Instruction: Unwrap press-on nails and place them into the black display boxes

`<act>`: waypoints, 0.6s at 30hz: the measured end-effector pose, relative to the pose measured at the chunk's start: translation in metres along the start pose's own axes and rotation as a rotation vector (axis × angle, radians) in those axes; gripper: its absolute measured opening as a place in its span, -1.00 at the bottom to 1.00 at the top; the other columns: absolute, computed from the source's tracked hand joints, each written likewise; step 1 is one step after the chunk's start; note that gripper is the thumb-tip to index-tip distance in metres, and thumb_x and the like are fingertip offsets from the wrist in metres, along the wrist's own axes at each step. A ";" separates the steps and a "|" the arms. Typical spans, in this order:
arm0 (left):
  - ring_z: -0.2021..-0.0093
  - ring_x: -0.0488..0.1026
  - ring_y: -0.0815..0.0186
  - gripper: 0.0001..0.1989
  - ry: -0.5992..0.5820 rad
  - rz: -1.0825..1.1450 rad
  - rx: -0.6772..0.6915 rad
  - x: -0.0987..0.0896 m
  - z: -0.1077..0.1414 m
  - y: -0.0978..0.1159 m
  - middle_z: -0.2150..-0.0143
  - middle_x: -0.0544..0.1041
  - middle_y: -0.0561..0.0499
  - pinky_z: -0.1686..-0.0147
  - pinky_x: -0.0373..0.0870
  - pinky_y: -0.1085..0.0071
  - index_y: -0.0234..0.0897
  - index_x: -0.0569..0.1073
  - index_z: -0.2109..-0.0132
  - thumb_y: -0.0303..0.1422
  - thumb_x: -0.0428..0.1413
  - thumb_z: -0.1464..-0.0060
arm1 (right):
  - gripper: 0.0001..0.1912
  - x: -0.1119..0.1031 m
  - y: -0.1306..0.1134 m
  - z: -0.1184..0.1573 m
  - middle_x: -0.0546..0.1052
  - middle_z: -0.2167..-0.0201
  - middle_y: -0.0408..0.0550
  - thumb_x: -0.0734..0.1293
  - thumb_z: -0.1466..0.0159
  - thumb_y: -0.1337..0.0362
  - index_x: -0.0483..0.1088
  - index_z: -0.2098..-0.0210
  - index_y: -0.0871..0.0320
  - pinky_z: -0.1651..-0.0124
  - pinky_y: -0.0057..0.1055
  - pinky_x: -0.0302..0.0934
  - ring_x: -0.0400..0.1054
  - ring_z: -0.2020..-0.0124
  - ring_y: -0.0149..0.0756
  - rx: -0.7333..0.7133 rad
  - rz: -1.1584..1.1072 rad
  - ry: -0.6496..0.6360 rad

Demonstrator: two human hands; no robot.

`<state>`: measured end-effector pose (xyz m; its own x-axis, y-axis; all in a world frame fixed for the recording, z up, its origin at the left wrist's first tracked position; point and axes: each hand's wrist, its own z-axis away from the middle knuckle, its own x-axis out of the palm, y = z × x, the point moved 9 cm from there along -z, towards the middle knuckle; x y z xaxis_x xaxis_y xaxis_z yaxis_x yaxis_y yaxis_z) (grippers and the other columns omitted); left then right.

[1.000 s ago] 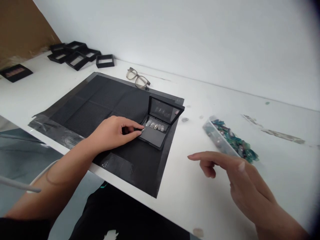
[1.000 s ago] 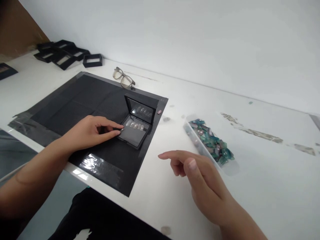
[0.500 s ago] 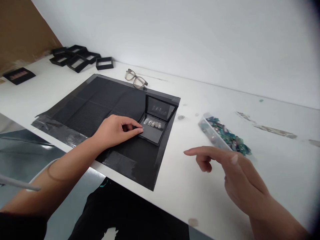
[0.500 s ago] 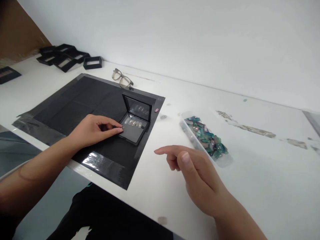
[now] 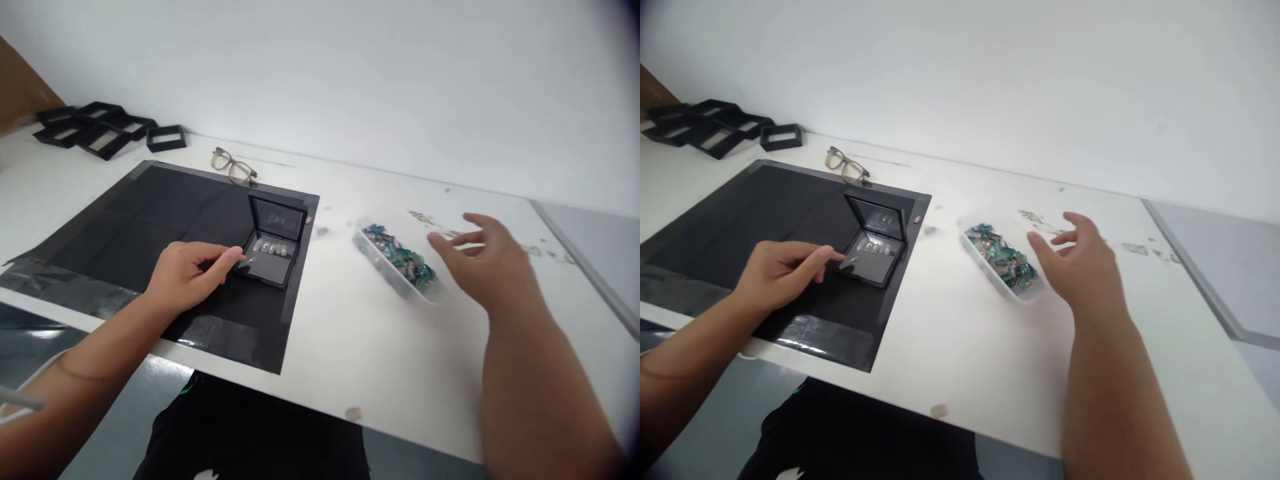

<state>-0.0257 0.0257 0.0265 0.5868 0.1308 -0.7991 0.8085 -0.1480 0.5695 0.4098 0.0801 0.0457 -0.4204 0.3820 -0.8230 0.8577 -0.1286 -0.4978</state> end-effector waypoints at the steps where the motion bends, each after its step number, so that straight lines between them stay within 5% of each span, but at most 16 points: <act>1: 0.57 0.36 0.46 -0.60 0.046 0.015 0.035 -0.004 0.002 0.003 0.57 0.51 0.12 0.50 0.22 0.47 -0.16 0.65 0.32 -0.06 0.04 -0.28 | -0.33 0.007 0.000 0.000 0.63 0.28 0.18 0.48 -0.11 -0.03 0.50 -0.10 0.26 0.37 -0.22 0.25 0.45 0.41 -0.14 -0.006 -0.025 -0.058; 4: 0.51 0.39 0.43 -0.71 0.124 0.070 0.248 -0.011 0.009 0.026 0.55 0.49 0.11 0.42 0.30 0.44 -0.17 0.62 0.32 -0.25 0.06 -0.29 | -0.57 0.025 -0.010 0.007 0.64 0.29 0.11 0.46 -0.15 0.03 0.60 0.09 0.17 0.31 -0.24 0.32 0.49 0.35 -0.16 -0.064 -0.103 -0.193; 7: 0.46 0.44 0.39 -0.81 0.069 0.094 0.561 -0.005 0.023 0.065 0.48 0.57 0.09 0.36 0.40 0.40 -0.16 0.60 0.34 -0.38 0.11 -0.21 | -0.67 0.034 -0.024 0.017 0.66 0.26 0.02 0.44 -0.18 0.06 0.63 0.13 0.08 0.22 -0.21 0.38 0.52 0.28 -0.16 -0.135 -0.164 -0.294; 12: 0.14 0.56 0.22 -0.87 0.034 0.040 0.979 0.014 0.042 0.127 0.25 0.68 0.05 0.04 0.47 0.26 -0.13 0.61 0.23 -0.25 0.19 -0.18 | -0.68 0.045 -0.053 0.040 0.68 0.21 -0.04 0.46 -0.17 -0.04 0.64 0.21 0.01 0.17 -0.20 0.43 0.54 0.21 -0.17 -0.317 -0.261 -0.527; 15: -0.15 0.50 0.07 -0.71 -0.101 -0.010 1.145 0.040 0.044 0.151 0.03 0.67 0.05 -0.12 0.37 0.18 -0.09 0.63 0.20 -0.04 0.14 -0.22 | -0.68 0.031 -0.061 0.041 0.67 0.22 -0.04 0.45 -0.19 -0.04 0.63 0.20 0.03 0.21 -0.21 0.42 0.51 0.27 -0.21 -0.383 -0.270 -0.391; 18: -0.29 0.39 0.01 -0.56 -0.306 -0.003 1.049 0.067 0.028 0.153 -0.04 0.65 0.07 -0.24 0.25 0.14 -0.07 0.65 0.26 0.09 0.03 -0.26 | -0.77 0.012 -0.066 0.040 0.65 0.28 -0.07 0.43 -0.24 0.05 0.61 0.20 0.02 0.22 -0.24 0.39 0.48 0.32 -0.24 -0.413 -0.262 -0.195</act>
<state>0.1361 -0.0160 0.0541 0.4319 -0.0948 -0.8969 0.2857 -0.9289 0.2358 0.3367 0.0563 0.0579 -0.6501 0.1705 -0.7405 0.7450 0.3345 -0.5771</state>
